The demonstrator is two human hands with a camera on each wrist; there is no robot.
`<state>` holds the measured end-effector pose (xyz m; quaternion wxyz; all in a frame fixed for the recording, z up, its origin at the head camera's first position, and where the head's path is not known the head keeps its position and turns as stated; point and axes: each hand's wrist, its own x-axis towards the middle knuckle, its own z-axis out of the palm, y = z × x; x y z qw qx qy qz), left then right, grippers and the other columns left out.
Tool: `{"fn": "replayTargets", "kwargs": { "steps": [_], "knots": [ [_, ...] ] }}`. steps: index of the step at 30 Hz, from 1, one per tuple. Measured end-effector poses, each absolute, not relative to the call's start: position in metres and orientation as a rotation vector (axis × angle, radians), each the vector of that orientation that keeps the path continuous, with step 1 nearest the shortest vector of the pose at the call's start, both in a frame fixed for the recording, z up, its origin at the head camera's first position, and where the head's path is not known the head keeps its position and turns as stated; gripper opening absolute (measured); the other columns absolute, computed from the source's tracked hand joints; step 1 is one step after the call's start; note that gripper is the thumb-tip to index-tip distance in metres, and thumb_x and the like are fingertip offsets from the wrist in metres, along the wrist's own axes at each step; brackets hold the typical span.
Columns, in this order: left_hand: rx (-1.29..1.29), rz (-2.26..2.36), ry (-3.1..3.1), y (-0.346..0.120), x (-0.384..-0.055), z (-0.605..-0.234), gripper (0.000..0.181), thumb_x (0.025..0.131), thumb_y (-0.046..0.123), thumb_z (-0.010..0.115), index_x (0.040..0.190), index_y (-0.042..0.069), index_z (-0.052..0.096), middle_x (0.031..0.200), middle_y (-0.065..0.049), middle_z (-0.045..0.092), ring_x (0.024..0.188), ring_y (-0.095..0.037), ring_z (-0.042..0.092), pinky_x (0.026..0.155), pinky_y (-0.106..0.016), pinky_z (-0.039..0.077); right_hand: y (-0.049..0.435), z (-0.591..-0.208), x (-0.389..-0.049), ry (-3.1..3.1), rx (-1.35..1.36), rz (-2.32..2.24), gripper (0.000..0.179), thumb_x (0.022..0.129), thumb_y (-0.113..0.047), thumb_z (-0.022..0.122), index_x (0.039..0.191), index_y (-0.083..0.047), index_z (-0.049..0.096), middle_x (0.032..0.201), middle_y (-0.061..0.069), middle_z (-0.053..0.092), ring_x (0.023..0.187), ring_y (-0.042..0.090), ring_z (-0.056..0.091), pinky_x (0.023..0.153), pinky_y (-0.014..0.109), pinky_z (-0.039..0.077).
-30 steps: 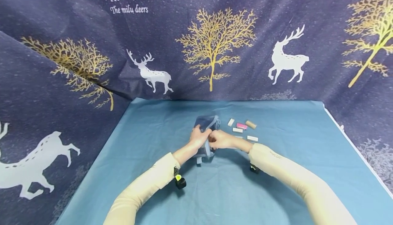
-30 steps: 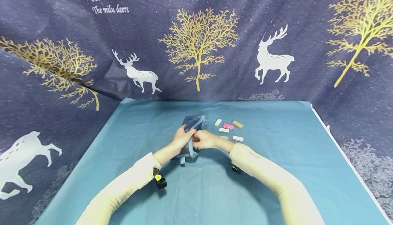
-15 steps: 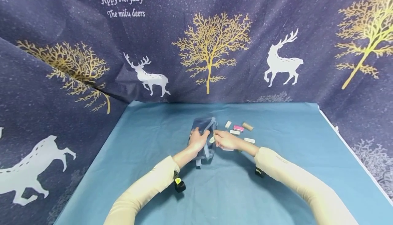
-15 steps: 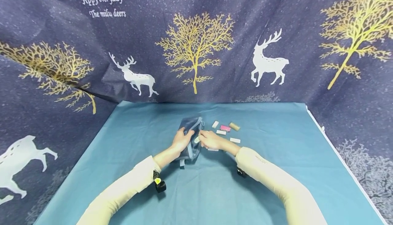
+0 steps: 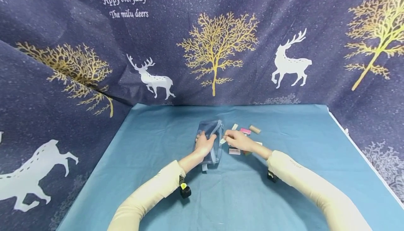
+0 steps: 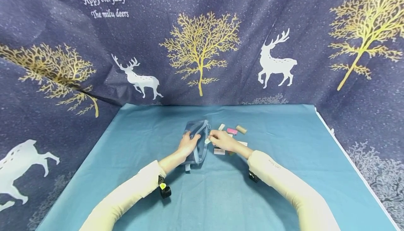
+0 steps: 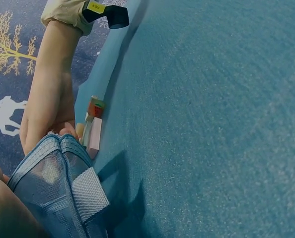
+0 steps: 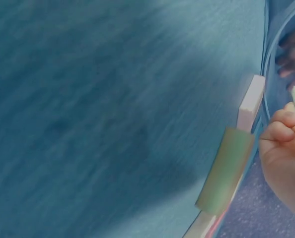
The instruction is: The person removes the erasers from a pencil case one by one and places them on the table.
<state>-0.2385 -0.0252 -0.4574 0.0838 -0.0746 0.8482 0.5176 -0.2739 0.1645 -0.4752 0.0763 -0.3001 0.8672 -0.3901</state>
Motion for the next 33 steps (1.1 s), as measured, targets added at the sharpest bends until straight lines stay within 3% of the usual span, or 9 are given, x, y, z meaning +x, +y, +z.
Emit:
{"fn": "replayTargets", "kwargs": {
  "steps": [8,16,21,25,33],
  "knots": [
    [-0.205,1.554,2.507,-0.026,-0.237,-0.458,0.073,0.089,0.043,0.046,0.146,0.006,0.018,0.152,-0.019,0.008,0.141,-0.036,0.006,0.111,-0.054,0.015,0.181,-0.472,-0.276,2.524,-0.745,-1.345,0.018,0.092,-0.016,0.052,0.098,-0.003,0.062,0.083,0.019,0.066,0.061,0.031,0.056,0.052,0.027,0.046],
    [-0.204,1.542,2.515,-0.025,-0.236,-0.459,0.072,0.089,0.043,0.045,0.146,0.007,0.019,0.152,-0.019,0.009,0.141,-0.035,0.006,0.111,-0.054,0.013,0.198,-0.467,-0.281,2.637,-0.637,-1.328,0.019,0.085,-0.014,0.058,0.101,-0.006,0.064,0.089,0.01,0.068,0.08,0.021,0.065,0.067,0.025,0.049],
    [-0.199,1.546,2.512,-0.025,-0.236,-0.459,0.072,0.089,0.043,0.045,0.146,0.006,0.019,0.152,-0.02,0.011,0.14,-0.036,0.01,0.111,-0.054,0.015,0.207,-0.465,-0.28,2.673,-0.586,-1.24,0.027,0.087,-0.019,0.058,0.11,-0.01,0.065,0.098,0.006,0.069,0.085,0.015,0.065,0.072,0.028,0.051],
    [-0.2,1.557,2.505,-0.025,-0.235,-0.459,0.072,0.089,0.042,0.045,0.146,0.006,0.019,0.152,-0.02,0.01,0.14,-0.037,0.01,0.111,-0.054,0.014,0.213,-0.464,-0.28,2.7,-0.574,-1.214,0.025,0.087,-0.02,0.058,0.109,-0.013,0.067,0.102,0.005,0.068,0.09,0.016,0.064,0.078,0.032,0.052],
    [-0.191,1.541,2.541,-0.024,-0.235,-0.456,0.072,0.089,0.041,0.045,0.146,0.005,0.019,0.151,-0.022,0.009,0.14,-0.038,0.008,0.111,-0.054,0.013,0.226,-0.464,-0.283,2.744,-0.595,-1.228,0.021,0.086,-0.015,0.058,0.104,-0.015,0.067,0.095,0.008,0.067,0.082,0.015,0.063,0.068,0.028,0.05]
  ]
}}
